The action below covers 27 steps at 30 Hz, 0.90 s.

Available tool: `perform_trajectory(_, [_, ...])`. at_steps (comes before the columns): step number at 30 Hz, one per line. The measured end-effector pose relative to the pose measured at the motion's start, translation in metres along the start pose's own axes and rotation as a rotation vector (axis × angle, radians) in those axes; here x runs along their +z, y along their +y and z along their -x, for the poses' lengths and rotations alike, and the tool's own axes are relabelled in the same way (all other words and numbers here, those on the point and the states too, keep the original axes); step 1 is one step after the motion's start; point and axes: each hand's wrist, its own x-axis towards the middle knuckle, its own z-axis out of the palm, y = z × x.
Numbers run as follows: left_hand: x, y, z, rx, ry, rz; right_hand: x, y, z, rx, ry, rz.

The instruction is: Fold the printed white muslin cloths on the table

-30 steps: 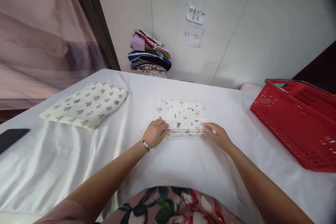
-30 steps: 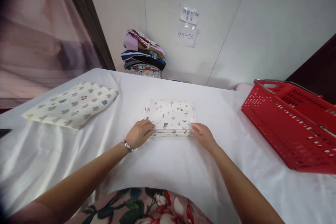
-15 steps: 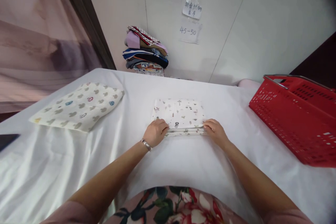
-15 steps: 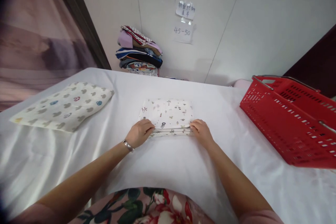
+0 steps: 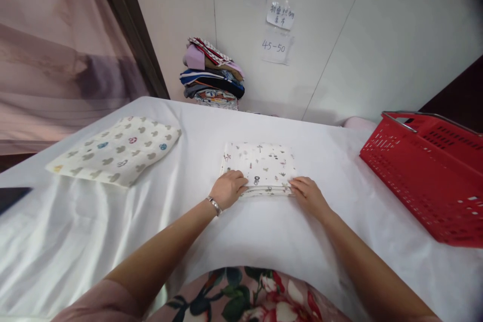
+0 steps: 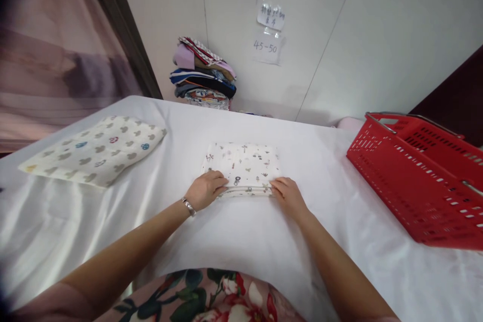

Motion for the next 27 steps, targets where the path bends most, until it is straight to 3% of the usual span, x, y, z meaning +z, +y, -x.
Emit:
perform_trajectory(3, [0.0,0.001,-0.003,0.021,-0.006,-0.044,0.004,-0.002,-0.001,0.01,0.017,-0.012])
perform_trajectory(7, [-0.001,0.004,0.001,0.019,0.073,-0.092,0.006,-0.002,0.002,0.025,0.093,-0.025])
perform_trajectory(11, [0.002,0.007,0.011,0.061,0.066,-0.117,0.006,-0.005,0.006,-0.006,0.065,-0.015])
perform_trajectory(27, [0.004,0.012,0.038,-0.026,0.177,0.111,0.021,0.005,0.026,0.003,0.072,0.017])
